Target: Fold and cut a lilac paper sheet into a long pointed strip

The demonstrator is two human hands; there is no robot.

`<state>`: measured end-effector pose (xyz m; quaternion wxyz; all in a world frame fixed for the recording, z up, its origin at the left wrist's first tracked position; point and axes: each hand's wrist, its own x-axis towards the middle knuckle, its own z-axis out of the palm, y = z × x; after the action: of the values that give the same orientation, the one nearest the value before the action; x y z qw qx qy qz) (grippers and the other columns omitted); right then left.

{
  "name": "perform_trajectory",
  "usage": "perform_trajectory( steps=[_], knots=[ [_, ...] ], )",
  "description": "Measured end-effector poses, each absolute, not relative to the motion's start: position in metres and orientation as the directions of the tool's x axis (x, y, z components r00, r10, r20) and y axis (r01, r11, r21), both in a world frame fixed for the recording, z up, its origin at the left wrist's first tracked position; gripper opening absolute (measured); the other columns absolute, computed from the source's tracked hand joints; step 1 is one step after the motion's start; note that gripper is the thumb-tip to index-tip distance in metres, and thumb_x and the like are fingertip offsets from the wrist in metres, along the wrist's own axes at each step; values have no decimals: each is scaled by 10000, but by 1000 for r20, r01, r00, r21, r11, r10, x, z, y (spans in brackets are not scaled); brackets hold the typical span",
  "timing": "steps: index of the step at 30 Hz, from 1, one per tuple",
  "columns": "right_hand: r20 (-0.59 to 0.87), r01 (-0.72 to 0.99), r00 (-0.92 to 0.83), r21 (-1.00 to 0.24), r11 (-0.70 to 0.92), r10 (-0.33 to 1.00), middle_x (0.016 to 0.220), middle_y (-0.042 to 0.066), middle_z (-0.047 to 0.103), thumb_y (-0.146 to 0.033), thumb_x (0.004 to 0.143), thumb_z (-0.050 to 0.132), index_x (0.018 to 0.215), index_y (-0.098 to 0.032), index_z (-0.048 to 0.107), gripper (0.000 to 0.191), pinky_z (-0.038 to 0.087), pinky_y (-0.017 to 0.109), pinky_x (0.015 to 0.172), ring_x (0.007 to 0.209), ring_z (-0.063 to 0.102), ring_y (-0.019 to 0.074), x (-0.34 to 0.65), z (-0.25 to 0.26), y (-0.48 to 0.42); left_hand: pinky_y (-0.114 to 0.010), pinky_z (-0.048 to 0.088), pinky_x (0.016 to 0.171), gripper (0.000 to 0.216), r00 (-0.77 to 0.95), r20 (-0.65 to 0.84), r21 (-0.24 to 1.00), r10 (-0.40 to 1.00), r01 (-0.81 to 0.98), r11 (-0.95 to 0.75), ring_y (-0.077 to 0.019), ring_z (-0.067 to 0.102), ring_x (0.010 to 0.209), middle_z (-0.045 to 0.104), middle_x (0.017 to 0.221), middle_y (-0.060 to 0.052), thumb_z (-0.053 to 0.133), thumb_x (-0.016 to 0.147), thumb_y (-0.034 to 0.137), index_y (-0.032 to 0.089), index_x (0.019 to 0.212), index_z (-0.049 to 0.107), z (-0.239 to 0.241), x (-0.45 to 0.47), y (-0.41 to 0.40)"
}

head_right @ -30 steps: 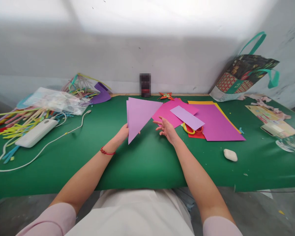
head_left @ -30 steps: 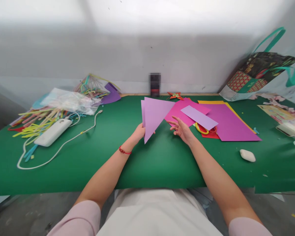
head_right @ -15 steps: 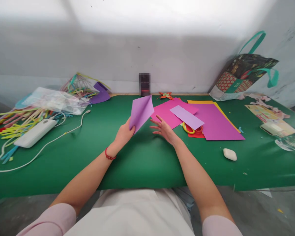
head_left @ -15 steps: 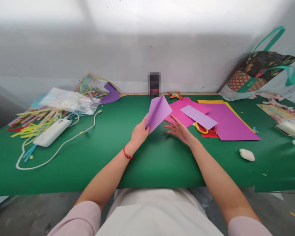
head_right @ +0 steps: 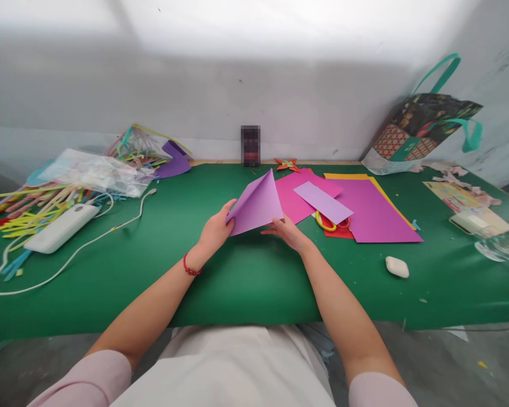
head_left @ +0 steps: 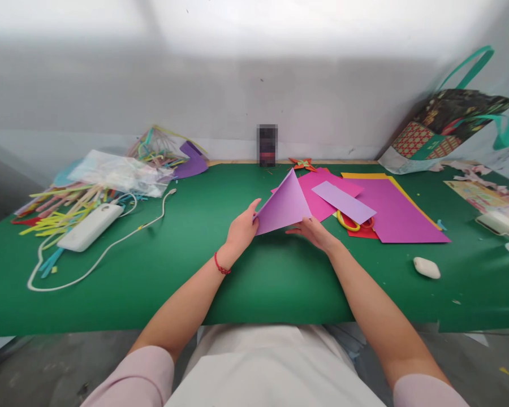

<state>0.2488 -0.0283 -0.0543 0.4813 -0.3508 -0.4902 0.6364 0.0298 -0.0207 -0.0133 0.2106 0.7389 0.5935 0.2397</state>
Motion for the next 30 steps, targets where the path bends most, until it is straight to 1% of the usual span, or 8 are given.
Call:
perform_trajectory(
  steps=[4,8,11,14,17,21,25,30],
  knots=[
    [-28,-266,-198,-961,-81,980,1017,83,700,-494,693,722,1134,-225,554,543,599,337,658,838,702,224,245,-54,-28,-339,470,881,557,212,142,653,967,714,-252,-244,625,1029,656,1162,-65,394,851,88,235,1388,429,-18,30,-20],
    [-66,-257,-43,-963,-74,997,883,57,711,-381,619,785,1005,-202,582,471,588,305,515,666,703,208,245,-50,-25,-364,454,938,464,136,147,810,980,552,-198,-259,607,1079,663,1178,-79,479,812,96,176,1261,562,-22,32,-14],
    [-63,-254,-3,-965,-62,998,804,47,709,-388,610,784,942,-193,589,432,568,280,468,587,691,193,247,-44,-26,-391,448,957,270,53,42,940,998,336,-57,-275,612,1077,695,1106,-100,519,828,177,126,1039,679,-25,33,-8],
    [-53,-257,1,-965,-51,999,684,15,674,-416,566,807,846,-185,579,429,526,242,411,513,671,177,246,-38,-28,-398,426,1000,247,44,-43,999,998,23,42,-266,596,1125,697,1111,-103,539,849,268,123,973,696,-30,34,-4],
    [-41,-268,13,-963,-36,999,594,-26,619,-444,509,834,775,-188,557,461,476,217,362,457,645,160,244,-33,-31,-385,402,1044,236,66,-94,962,993,-250,108,-250,568,1179,701,1107,-105,581,839,295,134,967,697,-31,35,-4],
    [-41,-272,28,-962,-32,999,555,-39,594,-476,470,840,736,-188,542,493,441,207,342,436,629,151,244,-30,-31,-367,417,1053,244,64,-229,868,971,-438,234,-247,572,1180,714,1063,-122,544,876,306,125,941,694,-24,37,-6],
    [-57,-270,42,-962,-43,998,550,-30,596,-465,461,841,737,-182,548,492,426,206,337,425,618,147,245,-31,-30,-350,475,1007,288,66,-339,801,938,-504,325,-239,604,1137,710,1079,-114,485,912,301,116,1036,667,-15,36,-7],
    [-103,-253,44,-963,-89,994,587,-19,615,-383,509,823,743,-183,553,409,427,202,345,436,623,143,246,-34,-28,-342,525,948,352,142,-357,790,923,-482,379,-232,602,1142,680,1160,-94,435,933,326,145,1182,606,-13,34,-7]
  ],
)
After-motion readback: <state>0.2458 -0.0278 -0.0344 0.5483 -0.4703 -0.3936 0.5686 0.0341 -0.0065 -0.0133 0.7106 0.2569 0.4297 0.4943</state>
